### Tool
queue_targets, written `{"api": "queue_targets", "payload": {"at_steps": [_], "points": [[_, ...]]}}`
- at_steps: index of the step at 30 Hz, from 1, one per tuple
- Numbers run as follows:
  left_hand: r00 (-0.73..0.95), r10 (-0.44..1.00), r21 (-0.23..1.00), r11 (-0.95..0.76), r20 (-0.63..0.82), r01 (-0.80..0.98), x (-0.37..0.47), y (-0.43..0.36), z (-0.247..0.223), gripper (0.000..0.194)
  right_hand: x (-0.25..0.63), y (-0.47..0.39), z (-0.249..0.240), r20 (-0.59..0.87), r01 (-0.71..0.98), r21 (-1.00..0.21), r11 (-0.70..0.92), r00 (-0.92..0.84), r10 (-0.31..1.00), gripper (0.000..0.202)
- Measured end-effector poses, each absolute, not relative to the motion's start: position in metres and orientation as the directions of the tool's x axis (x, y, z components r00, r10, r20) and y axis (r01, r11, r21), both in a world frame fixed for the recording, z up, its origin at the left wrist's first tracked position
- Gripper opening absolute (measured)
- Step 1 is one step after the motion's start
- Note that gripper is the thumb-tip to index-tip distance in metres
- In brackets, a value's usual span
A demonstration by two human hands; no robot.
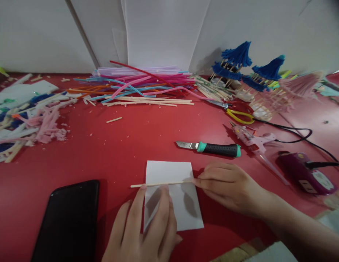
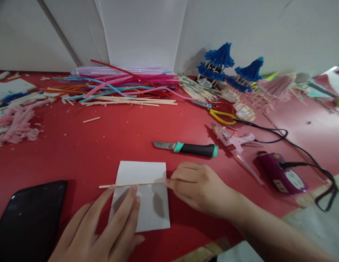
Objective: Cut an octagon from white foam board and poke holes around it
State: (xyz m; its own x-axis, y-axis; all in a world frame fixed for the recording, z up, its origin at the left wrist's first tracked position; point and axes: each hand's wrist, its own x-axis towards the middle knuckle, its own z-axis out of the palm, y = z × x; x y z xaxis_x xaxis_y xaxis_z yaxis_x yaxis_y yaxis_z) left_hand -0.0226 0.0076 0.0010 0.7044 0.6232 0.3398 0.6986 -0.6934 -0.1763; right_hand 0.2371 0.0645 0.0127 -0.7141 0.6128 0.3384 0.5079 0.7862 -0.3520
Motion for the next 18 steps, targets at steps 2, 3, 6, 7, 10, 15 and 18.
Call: {"api": "queue_targets", "payload": {"at_steps": [2,3,6,7,10,15,18], "points": [[0.704,0.624,-0.182,-0.691,0.338,0.7,-0.0224,0.0077,-0.0004,0.034,0.2373,0.0645,0.0122,0.341,0.509,-0.345,0.788,-0.715,0.611,0.024],[0.701,0.626,-0.182,-0.688,0.342,0.703,-0.0222,0.0076,-0.0011,0.034,0.2372,0.0645,0.0123,0.342,0.51,-0.343,0.789,-0.715,0.61,0.024],[0.691,0.633,-0.185,-0.676,0.348,0.713,-0.0219,0.0072,-0.0021,0.035,0.2361,0.0645,0.0141,0.33,0.514,-0.352,0.782,-0.714,0.618,0.027],[0.694,0.633,-0.191,-0.676,0.345,0.712,-0.0219,0.0072,-0.002,0.036,0.2357,0.0645,0.0148,0.32,0.521,-0.358,0.775,-0.711,0.626,0.028],[0.715,0.621,-0.209,-0.69,0.322,0.693,-0.0222,0.0074,-0.0009,0.037,0.2349,0.0647,0.0157,0.312,0.534,-0.359,0.765,-0.704,0.638,0.03],[0.717,0.616,-0.215,-0.69,0.327,0.691,-0.0222,0.0075,-0.0005,0.037,0.2352,0.0654,0.0137,0.338,0.525,-0.342,0.779,-0.705,0.624,0.028],[0.717,0.613,-0.217,-0.69,0.331,0.691,-0.0218,0.0074,-0.0006,0.036,0.2363,0.0657,0.0123,0.334,0.514,-0.352,0.782,-0.712,0.618,0.024]]}}
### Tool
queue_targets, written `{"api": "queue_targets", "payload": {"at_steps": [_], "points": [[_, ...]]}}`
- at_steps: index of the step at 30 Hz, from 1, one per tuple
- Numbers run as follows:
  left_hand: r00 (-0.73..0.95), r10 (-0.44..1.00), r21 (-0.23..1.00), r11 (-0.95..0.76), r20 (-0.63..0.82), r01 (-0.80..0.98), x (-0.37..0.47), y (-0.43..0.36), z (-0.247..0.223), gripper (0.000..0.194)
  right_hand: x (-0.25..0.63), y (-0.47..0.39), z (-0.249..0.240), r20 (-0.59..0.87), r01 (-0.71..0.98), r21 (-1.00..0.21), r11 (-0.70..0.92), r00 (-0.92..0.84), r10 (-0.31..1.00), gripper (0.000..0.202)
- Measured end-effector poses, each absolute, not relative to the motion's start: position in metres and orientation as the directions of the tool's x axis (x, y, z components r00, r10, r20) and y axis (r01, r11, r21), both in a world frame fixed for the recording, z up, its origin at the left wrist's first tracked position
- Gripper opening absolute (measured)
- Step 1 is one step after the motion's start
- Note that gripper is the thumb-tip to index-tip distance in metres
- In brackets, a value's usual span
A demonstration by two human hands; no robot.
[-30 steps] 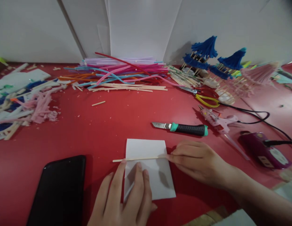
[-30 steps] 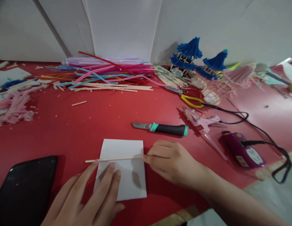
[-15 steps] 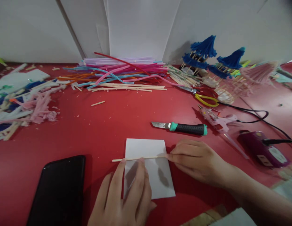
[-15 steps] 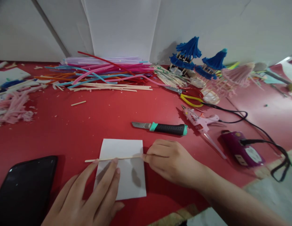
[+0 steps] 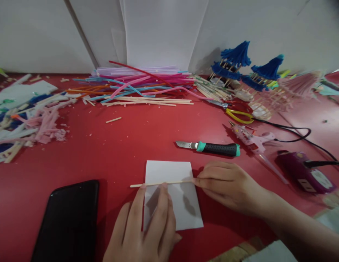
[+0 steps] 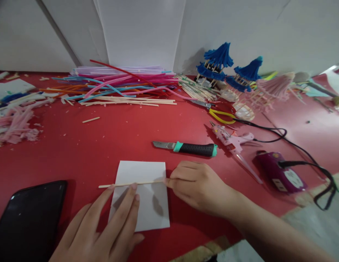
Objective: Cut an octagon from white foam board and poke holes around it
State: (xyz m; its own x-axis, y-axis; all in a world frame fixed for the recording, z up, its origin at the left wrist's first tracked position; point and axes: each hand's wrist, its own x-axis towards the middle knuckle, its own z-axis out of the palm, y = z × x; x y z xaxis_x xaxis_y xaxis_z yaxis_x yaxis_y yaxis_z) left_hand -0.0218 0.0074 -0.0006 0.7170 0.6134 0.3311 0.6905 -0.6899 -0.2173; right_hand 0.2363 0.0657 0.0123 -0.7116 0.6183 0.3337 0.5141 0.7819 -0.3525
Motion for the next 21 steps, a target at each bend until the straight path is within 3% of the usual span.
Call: {"api": "queue_targets", "payload": {"at_steps": [21], "points": [[0.712,0.638,-0.177,-0.696,0.293,0.696,-0.0243,0.0103,0.0037,0.037,0.2358,0.066,0.0119,0.339,0.53,-0.368,0.763,-0.688,0.642,0.021]]}}
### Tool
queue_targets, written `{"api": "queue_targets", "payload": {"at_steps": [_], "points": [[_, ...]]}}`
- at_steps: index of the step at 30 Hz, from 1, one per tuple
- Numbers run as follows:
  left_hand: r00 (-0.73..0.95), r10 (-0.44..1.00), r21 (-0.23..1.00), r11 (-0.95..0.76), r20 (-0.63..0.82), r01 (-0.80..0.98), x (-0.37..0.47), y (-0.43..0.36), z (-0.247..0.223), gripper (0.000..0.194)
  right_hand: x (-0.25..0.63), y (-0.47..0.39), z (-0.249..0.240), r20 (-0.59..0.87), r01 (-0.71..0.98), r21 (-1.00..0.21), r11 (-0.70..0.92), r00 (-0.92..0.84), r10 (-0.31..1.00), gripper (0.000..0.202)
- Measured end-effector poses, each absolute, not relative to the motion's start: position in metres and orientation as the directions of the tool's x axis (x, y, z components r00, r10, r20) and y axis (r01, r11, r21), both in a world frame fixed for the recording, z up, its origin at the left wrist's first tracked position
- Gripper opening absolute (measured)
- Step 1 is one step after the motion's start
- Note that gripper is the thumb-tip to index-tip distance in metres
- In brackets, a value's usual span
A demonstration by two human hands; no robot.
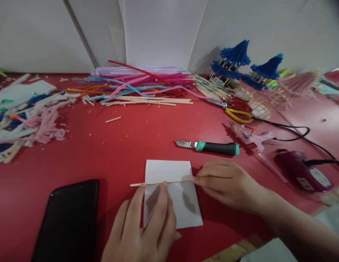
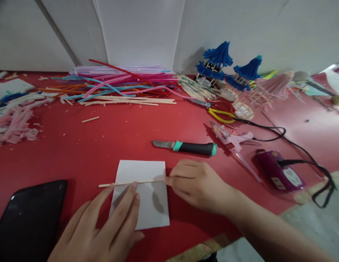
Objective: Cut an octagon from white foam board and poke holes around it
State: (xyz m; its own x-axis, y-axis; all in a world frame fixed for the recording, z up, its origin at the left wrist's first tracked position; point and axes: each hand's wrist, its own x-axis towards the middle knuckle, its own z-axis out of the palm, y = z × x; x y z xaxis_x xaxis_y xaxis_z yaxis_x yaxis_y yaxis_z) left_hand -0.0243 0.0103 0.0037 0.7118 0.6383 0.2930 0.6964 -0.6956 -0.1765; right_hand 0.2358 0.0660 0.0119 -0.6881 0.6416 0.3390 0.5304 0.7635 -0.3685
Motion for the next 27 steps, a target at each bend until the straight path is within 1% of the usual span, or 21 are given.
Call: {"api": "queue_targets", "payload": {"at_steps": [4,8,12,15,19,25,27], "points": [[0.71,0.653,-0.161,-0.696,0.263,0.7,-0.0259,0.0095,0.0032,0.039,0.2352,0.0668,0.0127,0.351,0.528,-0.358,0.77,-0.688,0.635,0.02],[0.69,0.669,-0.164,-0.674,0.277,0.72,-0.0246,0.0067,-0.0014,0.045,0.2358,0.0669,0.0128,0.349,0.535,-0.344,0.771,-0.69,0.634,0.021],[0.667,0.687,-0.137,-0.66,0.287,0.739,-0.0224,0.0051,-0.0051,0.052,0.2356,0.0667,0.0139,0.332,0.528,-0.369,0.765,-0.694,0.639,0.021],[0.673,0.686,-0.155,-0.659,0.275,0.736,-0.0225,0.0054,-0.0054,0.05,0.2354,0.0665,0.0141,0.324,0.524,-0.385,0.76,-0.694,0.643,0.021],[0.685,0.679,-0.164,-0.668,0.263,0.726,-0.0239,0.0066,-0.0049,0.046,0.2362,0.0669,0.0123,0.348,0.518,-0.356,0.777,-0.699,0.625,0.02],[0.686,0.678,-0.16,-0.67,0.265,0.725,-0.024,0.007,-0.005,0.048,0.2346,0.0656,0.0125,0.347,0.514,-0.334,0.79,-0.712,0.61,0.02],[0.683,0.678,-0.163,-0.667,0.273,0.727,-0.0238,0.0068,-0.0053,0.049,0.2347,0.0656,0.0142,0.363,0.504,-0.346,0.792,-0.706,0.608,0.017]]}}
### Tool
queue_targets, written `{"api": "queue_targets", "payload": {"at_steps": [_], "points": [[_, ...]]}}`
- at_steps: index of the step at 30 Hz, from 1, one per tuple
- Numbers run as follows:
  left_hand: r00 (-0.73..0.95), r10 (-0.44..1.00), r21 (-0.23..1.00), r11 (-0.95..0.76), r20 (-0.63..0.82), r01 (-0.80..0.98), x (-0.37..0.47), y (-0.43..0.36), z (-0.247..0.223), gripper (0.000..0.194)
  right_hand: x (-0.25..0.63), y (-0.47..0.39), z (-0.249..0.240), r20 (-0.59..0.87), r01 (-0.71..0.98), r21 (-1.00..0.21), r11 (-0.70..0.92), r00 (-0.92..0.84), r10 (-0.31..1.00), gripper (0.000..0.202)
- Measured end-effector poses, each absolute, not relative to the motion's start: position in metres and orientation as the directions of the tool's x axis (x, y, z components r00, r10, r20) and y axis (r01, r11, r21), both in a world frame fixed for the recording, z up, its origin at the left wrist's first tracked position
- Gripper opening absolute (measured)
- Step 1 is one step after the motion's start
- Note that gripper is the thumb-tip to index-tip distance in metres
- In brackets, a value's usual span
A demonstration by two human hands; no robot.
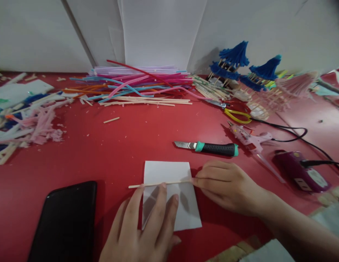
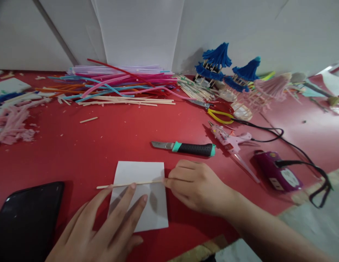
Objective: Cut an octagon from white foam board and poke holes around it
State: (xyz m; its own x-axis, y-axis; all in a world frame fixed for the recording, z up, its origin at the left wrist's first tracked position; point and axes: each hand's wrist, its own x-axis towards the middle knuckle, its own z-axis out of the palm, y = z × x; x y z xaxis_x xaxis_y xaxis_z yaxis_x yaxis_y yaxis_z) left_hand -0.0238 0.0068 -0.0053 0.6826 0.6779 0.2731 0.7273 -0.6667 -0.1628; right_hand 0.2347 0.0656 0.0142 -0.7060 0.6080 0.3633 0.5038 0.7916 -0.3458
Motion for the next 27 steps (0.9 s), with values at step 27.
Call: {"api": "queue_targets", "payload": {"at_steps": [27], "points": [[0.628,0.715,-0.106,-0.63,0.308,0.769,-0.02,0.001,-0.009,0.05,0.22,0.07,0.05,-0.042,0.661,-0.124,0.74,-0.749,0.661,0.065]]}}
